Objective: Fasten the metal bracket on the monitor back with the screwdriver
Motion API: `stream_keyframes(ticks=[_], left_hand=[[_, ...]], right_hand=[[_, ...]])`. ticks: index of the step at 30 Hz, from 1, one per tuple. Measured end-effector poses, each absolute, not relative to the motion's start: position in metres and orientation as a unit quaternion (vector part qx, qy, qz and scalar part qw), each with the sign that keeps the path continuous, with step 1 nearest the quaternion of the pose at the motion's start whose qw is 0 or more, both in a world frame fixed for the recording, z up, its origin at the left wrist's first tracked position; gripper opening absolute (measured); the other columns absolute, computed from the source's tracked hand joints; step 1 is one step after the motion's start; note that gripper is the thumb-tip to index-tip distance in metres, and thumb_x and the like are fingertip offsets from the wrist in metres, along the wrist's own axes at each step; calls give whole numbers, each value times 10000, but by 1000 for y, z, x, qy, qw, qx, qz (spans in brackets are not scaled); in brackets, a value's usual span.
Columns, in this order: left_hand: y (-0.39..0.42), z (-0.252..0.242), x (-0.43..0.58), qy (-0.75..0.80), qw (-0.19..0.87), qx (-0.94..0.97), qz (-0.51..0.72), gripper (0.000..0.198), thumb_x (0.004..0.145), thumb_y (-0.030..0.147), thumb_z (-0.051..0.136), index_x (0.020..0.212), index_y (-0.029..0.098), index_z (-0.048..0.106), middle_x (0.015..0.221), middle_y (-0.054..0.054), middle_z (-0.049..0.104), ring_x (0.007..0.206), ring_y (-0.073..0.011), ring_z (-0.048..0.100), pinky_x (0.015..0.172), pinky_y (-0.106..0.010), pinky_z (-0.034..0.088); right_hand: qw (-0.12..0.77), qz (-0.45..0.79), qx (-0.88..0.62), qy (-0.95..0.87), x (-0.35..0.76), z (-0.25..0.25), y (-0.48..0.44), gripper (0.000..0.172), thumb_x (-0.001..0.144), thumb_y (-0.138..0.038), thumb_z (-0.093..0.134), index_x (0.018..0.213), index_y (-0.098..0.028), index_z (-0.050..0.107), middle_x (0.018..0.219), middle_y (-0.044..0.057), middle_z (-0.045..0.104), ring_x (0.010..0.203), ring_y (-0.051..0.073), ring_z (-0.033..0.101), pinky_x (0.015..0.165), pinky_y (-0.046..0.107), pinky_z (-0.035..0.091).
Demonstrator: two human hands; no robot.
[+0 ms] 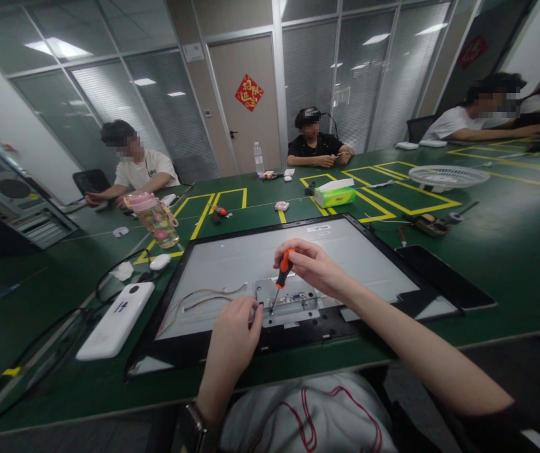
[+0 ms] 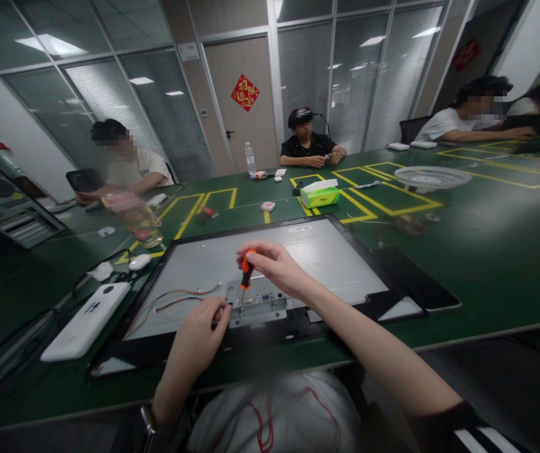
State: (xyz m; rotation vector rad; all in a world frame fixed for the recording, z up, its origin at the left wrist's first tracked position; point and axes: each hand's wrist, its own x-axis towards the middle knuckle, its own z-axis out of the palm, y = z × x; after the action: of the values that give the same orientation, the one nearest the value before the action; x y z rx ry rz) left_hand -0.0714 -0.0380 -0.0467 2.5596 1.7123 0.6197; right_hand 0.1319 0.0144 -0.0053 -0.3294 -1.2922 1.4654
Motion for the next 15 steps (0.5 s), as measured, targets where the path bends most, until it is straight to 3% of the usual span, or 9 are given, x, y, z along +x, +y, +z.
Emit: stream_keyframes(ticks=[15], left_hand=[[-38,-47,-71,553,13,812,187,192,949,240,439,812,194,566,769,-24,615,756,-214,601,687,-312,415]], right_hand=[[548,620,-145,-542,132,-5,15,188,792,-369,748,901,-219,719,849,15,677,797,131,616,738,272,484]])
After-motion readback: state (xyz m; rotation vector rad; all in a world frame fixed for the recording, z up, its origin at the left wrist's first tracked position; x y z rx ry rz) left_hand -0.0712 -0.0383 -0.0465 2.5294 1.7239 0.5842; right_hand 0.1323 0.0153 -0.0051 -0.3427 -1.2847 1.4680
